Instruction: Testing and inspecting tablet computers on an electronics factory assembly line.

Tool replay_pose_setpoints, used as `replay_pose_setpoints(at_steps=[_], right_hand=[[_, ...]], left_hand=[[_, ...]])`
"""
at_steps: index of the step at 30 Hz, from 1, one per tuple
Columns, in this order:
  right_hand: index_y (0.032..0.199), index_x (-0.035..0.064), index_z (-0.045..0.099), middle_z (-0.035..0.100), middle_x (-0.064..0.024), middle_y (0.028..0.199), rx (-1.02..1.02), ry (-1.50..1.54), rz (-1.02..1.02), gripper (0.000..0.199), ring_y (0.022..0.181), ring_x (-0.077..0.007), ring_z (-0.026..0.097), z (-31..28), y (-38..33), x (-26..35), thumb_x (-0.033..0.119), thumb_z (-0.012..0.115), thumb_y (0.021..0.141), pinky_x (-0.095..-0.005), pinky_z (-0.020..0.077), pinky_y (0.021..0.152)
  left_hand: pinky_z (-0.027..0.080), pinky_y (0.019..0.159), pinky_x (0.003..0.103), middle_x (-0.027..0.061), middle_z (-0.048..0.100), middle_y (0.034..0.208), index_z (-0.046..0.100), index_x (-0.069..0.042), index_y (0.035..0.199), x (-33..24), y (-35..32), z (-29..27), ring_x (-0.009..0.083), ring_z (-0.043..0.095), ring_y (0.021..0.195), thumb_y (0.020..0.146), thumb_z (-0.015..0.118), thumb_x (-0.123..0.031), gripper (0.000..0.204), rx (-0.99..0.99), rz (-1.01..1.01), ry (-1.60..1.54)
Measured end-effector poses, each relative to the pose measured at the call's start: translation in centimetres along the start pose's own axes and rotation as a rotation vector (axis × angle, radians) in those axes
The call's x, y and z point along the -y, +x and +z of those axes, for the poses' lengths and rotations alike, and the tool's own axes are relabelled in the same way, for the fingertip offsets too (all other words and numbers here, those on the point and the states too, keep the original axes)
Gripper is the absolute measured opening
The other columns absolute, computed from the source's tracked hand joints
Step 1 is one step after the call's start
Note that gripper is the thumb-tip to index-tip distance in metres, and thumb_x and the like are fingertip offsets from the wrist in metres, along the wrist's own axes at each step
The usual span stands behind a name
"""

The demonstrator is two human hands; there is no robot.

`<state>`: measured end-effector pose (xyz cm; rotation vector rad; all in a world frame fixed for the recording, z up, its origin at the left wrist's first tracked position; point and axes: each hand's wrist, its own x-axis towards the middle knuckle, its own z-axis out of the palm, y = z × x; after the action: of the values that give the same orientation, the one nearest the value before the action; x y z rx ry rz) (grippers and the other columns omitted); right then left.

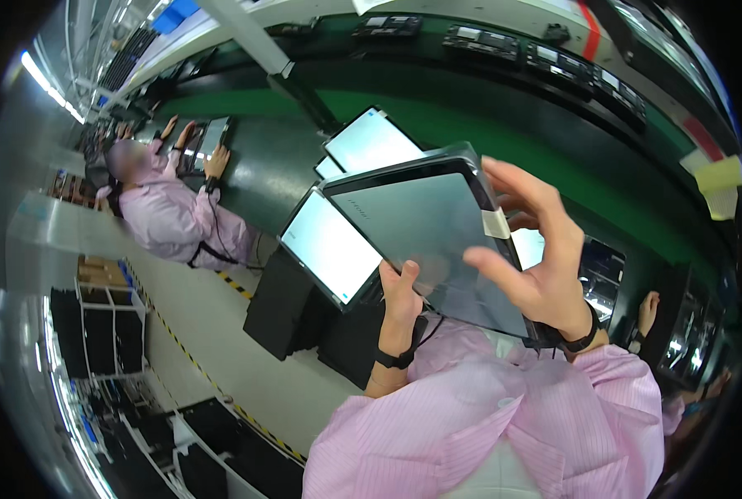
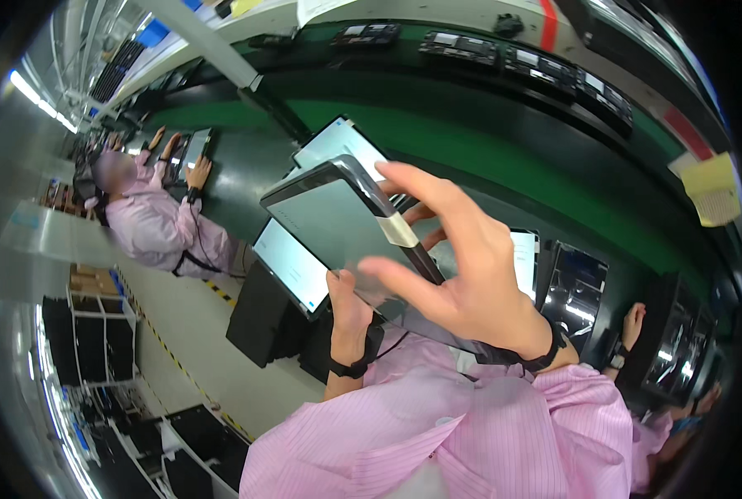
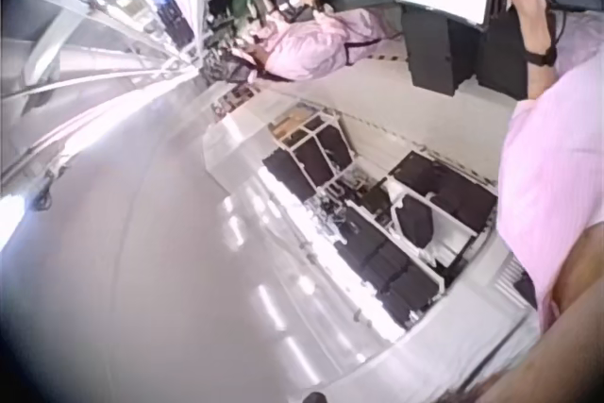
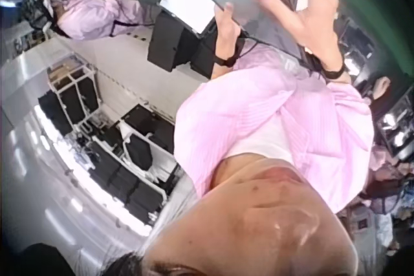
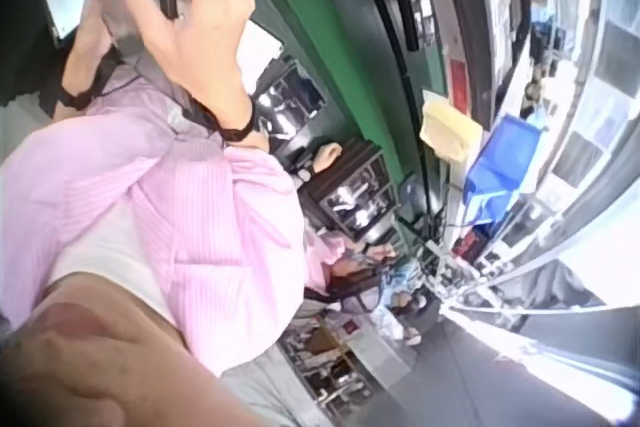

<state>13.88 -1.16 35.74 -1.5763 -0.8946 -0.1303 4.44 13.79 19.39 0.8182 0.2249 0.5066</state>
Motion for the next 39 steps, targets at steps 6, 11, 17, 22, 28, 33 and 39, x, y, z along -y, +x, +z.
replay_pose_setpoints(at_steps=[6, 11, 17, 22, 28, 33, 39], right_hand=[[0.093, -0.0025, 0.061, 0.064, -0.0081, 0.08, -0.145, -0.07, -0.104, 0.02, 0.06, -0.0118, 0.061, -0.9, -0.6, 0.6, -0.002, 0.064, 0.073, -0.0211, 0.0477, 0.053], [0.101, 0.0013, 0.056, 0.063, -0.0053, 0.079, -0.184, -0.025, -0.027, 0.035, 0.058, -0.0082, 0.059, -0.2, -0.2, 0.8, 0.006, 0.072, 0.07, -0.0181, 0.047, 0.052], [0.094, 0.0007, 0.057, 0.063, -0.0055, 0.076, -0.175, -0.039, -0.028, 0.028, 0.059, -0.0078, 0.06, -0.6, -0.4, 0.3, 0.006, 0.073, 0.07, -0.0175, 0.047, 0.051], [0.086, -0.0003, 0.06, 0.062, -0.0035, 0.071, -0.181, 0.136, 0.073, 0.01, 0.059, -0.0056, 0.056, -1.2, -1.6, -0.1, 0.008, 0.062, 0.082, -0.0176, 0.0445, 0.052], [0.096, -0.0014, 0.06, 0.062, -0.0062, 0.092, -0.415, 0.414, 0.143, 0.014, 0.082, -0.008, 0.057, 0.1, -2.6, -0.2, 0.008, 0.055, 0.087, -0.0196, 0.0446, 0.074], [0.106, -0.003, 0.056, 0.06, -0.011, 0.103, -0.313, 0.497, 0.19, 0.022, 0.092, -0.0131, 0.058, -0.9, -3.1, -0.6, 0.008, 0.049, 0.088, -0.0239, 0.0446, 0.082], [0.102, -0.0005, 0.05, 0.057, -0.0128, 0.107, -0.319, 0.818, 0.251, 0.021, 0.093, -0.0143, 0.057, -1.0, -3.7, -1.5, 0.014, 0.043, 0.088, -0.0272, 0.0454, 0.082]], left_hand=[[0.048, 0.078, 0.031, 0.0099, 0.058, 0.101, 0.049, 0.003, 0.108, -0.9, -0.2, 1.8, 0.0175, 0.058, 0.089, 0.079, 0.069, -0.027, 0.047, 0.049, -0.064, -0.019], [0.046, 0.077, 0.029, 0.0096, 0.059, 0.099, 0.051, 0.004, 0.105, -1.5, -0.2, 1.8, 0.0162, 0.058, 0.087, 0.079, 0.068, -0.024, 0.042, 0.001, -0.035, 0.044], [0.045, 0.074, 0.027, 0.0079, 0.059, 0.097, 0.052, 0.004, 0.105, -2.4, -0.3, 0.6, 0.014, 0.057, 0.084, 0.076, 0.07, -0.019, 0.041, -0.03, 0.094, 0.233], [0.045, 0.075, 0.026, 0.0068, 0.059, 0.094, 0.054, 0.003, 0.103, -2.2, -0.5, 0.1, 0.0136, 0.056, 0.084, 0.074, 0.072, -0.017, 0.039, 0.088, 0.009, 0.203], [0.045, 0.075, 0.026, 0.0076, 0.06, 0.094, 0.054, 0.002, 0.103, -1.3, -0.3, 0.8, 0.014, 0.057, 0.083, 0.073, 0.073, -0.02, 0.042, 0.122, -0.112, 0.15], [0.046, 0.074, 0.027, 0.0089, 0.06, 0.094, 0.054, 0.003, 0.102, -1.4, -0.3, 1.4, 0.0148, 0.058, 0.083, 0.074, 0.072, -0.021, 0.041, 0.168, -0.182, 0.164], [0.047, 0.071, 0.027, 0.0086, 0.061, 0.09, 0.056, 0.003, 0.099, -1.1, -0.5, 2.1, 0.0147, 0.059, 0.078, 0.076, 0.07, -0.022, 0.037, 0.194, -0.258, 0.206]])
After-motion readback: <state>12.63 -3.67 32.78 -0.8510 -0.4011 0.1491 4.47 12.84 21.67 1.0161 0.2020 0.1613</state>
